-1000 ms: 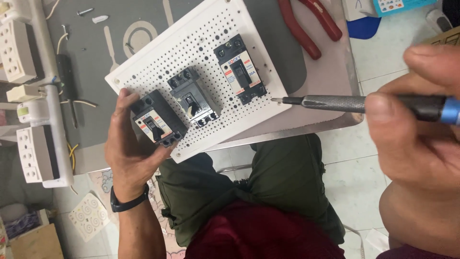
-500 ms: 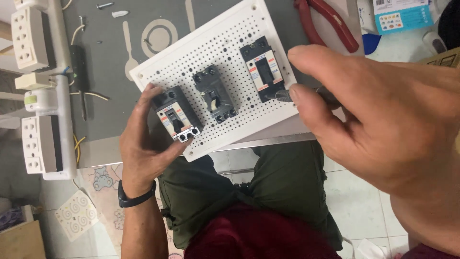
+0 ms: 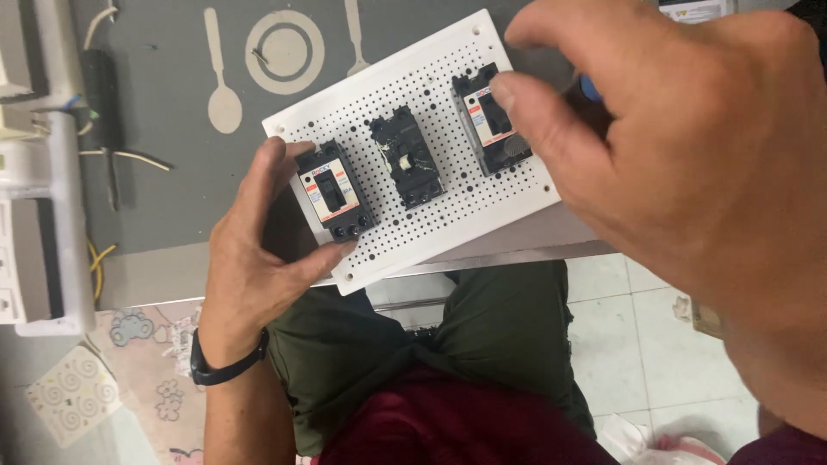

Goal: The person assembles electrical components on a white perforated board. They use a screwdriver to tighten screws on circuit breakers and a black electrical component, securing them to the board.

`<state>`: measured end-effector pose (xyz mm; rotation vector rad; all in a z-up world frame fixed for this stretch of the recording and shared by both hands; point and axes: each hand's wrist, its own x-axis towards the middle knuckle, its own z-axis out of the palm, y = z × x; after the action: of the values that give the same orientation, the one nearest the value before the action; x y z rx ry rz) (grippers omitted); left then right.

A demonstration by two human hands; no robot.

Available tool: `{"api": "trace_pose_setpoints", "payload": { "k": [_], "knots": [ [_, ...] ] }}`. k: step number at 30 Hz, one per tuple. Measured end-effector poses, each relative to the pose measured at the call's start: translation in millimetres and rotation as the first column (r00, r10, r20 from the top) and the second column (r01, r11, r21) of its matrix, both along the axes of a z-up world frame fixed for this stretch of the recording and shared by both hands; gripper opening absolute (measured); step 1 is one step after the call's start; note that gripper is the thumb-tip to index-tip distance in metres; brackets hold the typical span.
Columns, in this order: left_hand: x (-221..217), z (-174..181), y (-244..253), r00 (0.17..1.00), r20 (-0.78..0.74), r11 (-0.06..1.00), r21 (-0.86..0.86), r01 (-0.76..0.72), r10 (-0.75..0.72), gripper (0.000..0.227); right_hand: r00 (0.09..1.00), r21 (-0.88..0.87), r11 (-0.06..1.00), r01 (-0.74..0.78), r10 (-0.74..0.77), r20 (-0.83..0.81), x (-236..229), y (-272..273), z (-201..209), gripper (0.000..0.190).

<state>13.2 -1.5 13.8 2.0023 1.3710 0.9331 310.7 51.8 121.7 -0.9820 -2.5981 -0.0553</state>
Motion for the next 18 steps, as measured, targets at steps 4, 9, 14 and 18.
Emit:
{"api": "trace_pose_setpoints", "payload": {
  "k": [4,9,14,18],
  "knots": [
    [-2.1,-2.2,1.3,1.0,0.028,1.0,0.01,0.012,-0.013,0.096,0.995,-0.041,0.996,-0.079,0.081,0.055,-7.9,7.9,2.4,0.031],
    [-7.2,-4.2,-0.2,1.0,-0.028,1.0,0.012,-0.005,0.005,0.097,0.983,-0.017,0.992,-0.126,0.128,0.129,-9.5,11.8,6.8,0.033],
    [-4.6,4.1,-0.8,1.0,-0.031,1.0,-0.019,0.005,-0.005,0.096,0.992,-0.021,0.993,-0.116,0.117,0.048,-9.9,11.8,7.1,0.031],
    [-7.0,3.4,0.8,1.0,-0.01,1.0,-0.004,0.027,-0.027,0.095,0.993,-0.007,0.993,-0.116,0.116,-0.009,-8.4,15.1,4.4,0.031]
  ]
}}
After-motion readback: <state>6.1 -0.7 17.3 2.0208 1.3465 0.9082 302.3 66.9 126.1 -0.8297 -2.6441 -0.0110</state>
